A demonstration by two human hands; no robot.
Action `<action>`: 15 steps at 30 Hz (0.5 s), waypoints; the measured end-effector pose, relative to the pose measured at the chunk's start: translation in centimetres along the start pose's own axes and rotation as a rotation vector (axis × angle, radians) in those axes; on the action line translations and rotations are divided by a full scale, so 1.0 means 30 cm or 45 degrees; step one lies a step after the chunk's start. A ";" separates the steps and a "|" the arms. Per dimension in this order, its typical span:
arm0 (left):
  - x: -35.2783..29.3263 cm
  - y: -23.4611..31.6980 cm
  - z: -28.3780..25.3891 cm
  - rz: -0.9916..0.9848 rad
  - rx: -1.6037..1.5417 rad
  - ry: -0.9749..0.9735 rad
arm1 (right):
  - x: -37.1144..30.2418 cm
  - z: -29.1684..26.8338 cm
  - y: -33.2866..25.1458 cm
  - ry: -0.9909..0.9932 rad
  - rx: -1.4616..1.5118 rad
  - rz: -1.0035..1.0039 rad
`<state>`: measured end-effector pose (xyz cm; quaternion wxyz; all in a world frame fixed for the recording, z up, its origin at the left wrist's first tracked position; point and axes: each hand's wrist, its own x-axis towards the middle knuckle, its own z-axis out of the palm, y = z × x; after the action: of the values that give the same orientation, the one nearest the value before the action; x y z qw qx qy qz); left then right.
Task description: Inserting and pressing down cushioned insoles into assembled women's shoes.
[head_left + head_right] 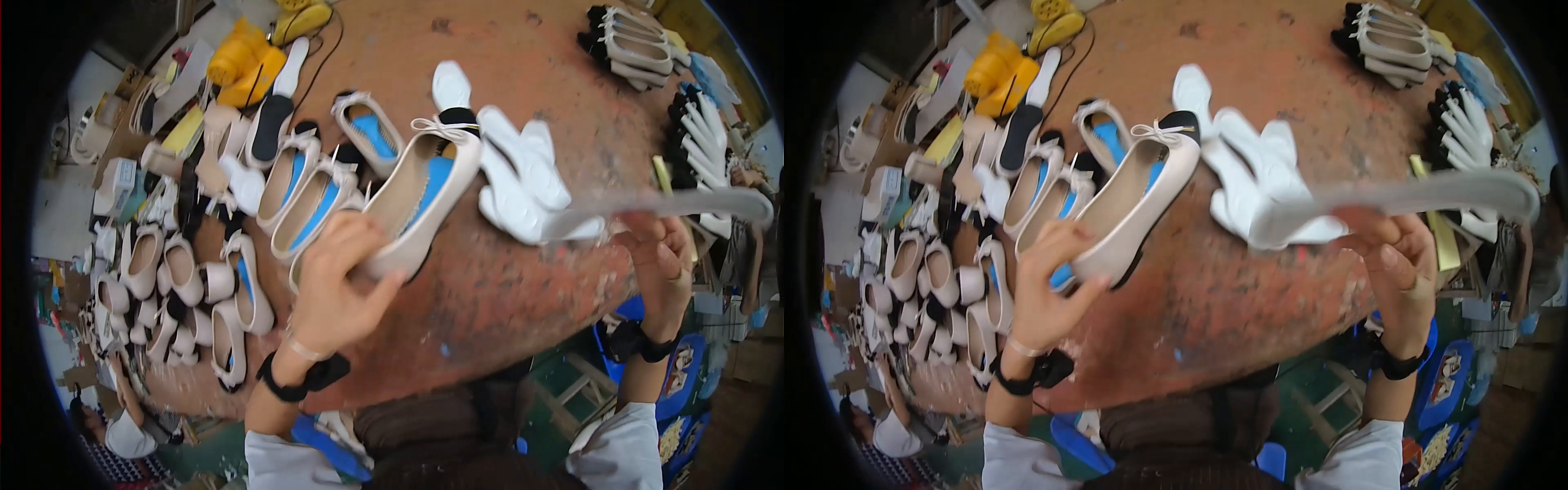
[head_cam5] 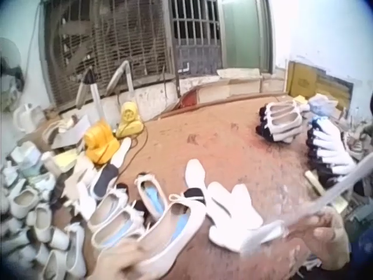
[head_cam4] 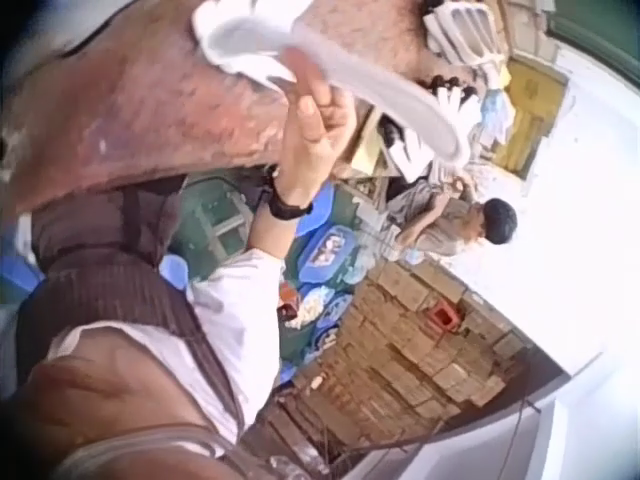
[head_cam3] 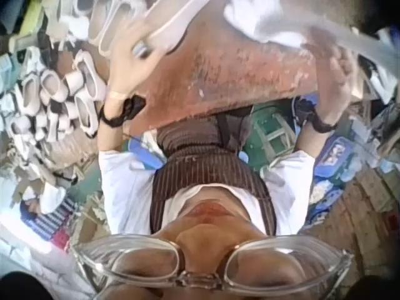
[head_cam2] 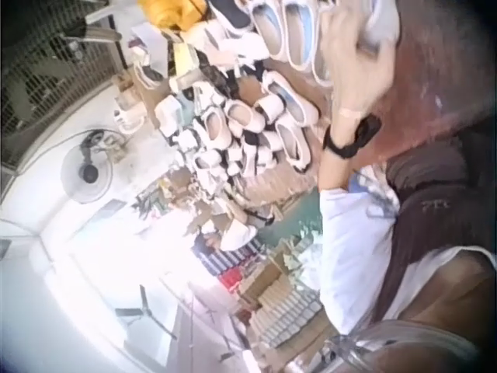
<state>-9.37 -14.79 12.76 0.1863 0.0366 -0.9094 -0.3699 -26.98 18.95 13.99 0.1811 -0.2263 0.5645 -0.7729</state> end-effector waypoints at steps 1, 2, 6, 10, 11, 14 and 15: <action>-0.107 0.024 -0.063 0.034 0.001 -0.043 | -0.057 0.021 0.049 -0.019 0.021 -0.008; -0.215 0.038 -0.121 0.025 0.053 -0.170 | -0.113 0.048 0.103 -0.062 0.072 -0.038; -0.610 0.005 -0.192 -0.146 0.009 -0.382 | -0.266 0.178 0.229 -0.161 -0.178 0.647; -0.851 -0.125 -0.175 -0.168 0.496 -0.280 | -0.316 0.386 0.301 -0.083 0.148 0.712; -0.890 -0.150 -0.161 -0.357 0.348 -0.167 | -0.301 0.419 0.295 -0.257 0.129 0.687; -0.954 -0.220 -0.121 -0.424 0.201 -0.049 | -0.266 0.533 0.311 -0.528 -0.518 0.237; -0.965 -0.236 -0.097 -0.377 0.268 -0.069 | -0.256 0.564 0.317 -0.628 -0.844 0.035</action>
<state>18.06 -15.91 0.80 0.1002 0.1795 -0.9325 -0.2970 -10.97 6.86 8.20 0.2387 -0.4433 0.7256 -0.4691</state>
